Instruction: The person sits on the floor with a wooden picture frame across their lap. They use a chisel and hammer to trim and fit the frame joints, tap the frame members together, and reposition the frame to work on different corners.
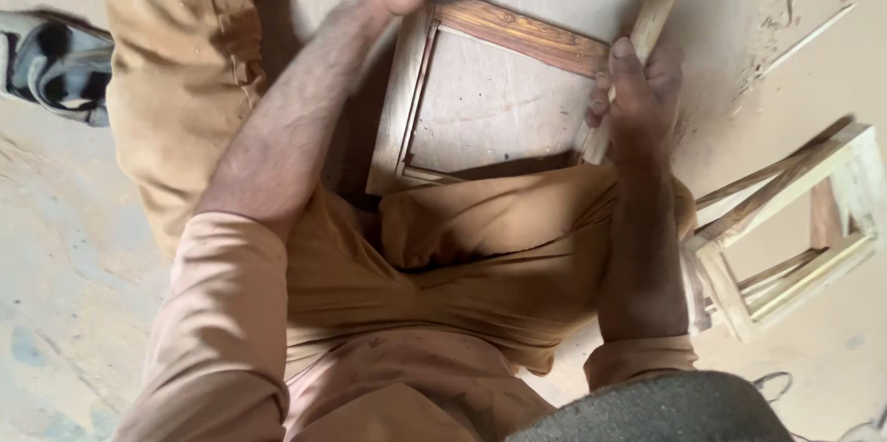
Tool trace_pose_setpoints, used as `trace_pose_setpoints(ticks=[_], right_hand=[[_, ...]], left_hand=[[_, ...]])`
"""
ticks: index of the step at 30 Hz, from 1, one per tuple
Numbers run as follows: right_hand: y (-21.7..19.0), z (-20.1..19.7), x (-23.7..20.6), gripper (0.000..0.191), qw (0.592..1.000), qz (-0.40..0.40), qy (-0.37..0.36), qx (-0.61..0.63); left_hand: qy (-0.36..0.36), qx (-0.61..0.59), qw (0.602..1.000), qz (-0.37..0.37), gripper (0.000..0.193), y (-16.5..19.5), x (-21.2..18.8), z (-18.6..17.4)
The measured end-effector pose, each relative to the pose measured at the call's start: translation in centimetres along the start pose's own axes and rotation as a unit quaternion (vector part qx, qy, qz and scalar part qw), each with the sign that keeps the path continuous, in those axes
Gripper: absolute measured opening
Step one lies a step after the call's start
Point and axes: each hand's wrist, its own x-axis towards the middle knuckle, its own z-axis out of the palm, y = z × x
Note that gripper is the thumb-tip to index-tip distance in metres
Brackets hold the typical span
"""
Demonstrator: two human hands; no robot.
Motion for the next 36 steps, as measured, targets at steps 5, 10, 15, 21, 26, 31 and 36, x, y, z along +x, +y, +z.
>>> trace_pose_setpoints(ticks=[5,10,15,21,26,31,36], right_hand=[[0.0,0.0,-1.0,0.024,0.999,-0.019,0.02,-0.024],[0.4,-0.6,-0.5,0.025,0.997,0.019,0.072,0.016],[0.7,-0.6,0.0,0.025,0.996,0.021,0.082,0.009],[0.4,-0.1,-0.5,0.026,0.998,0.01,0.057,0.0],[0.8,-0.7,-0.3,0.03,0.998,0.017,0.063,0.002],[1.2,-0.9,-0.3,0.031,0.998,0.021,0.061,-0.001],[-0.3,0.2,-0.8,0.029,0.997,0.023,0.067,-0.007]], left_hand=[[-0.084,0.017,0.988,0.125,0.032,-0.7,1.1,2.5],[-0.046,-0.029,0.996,0.067,0.027,-1.5,0.7,2.7],[-0.004,-0.003,0.994,0.11,0.03,-1.4,0.6,2.9],[-0.018,-0.019,0.996,0.087,0.027,-1.2,0.7,2.8],[-0.007,-0.003,0.996,0.088,0.03,-1.0,0.5,2.9],[-0.015,0.001,0.997,0.078,0.03,-1.0,0.3,2.8],[-0.017,0.007,0.999,0.043,0.028,-1.2,0.5,3.3]])
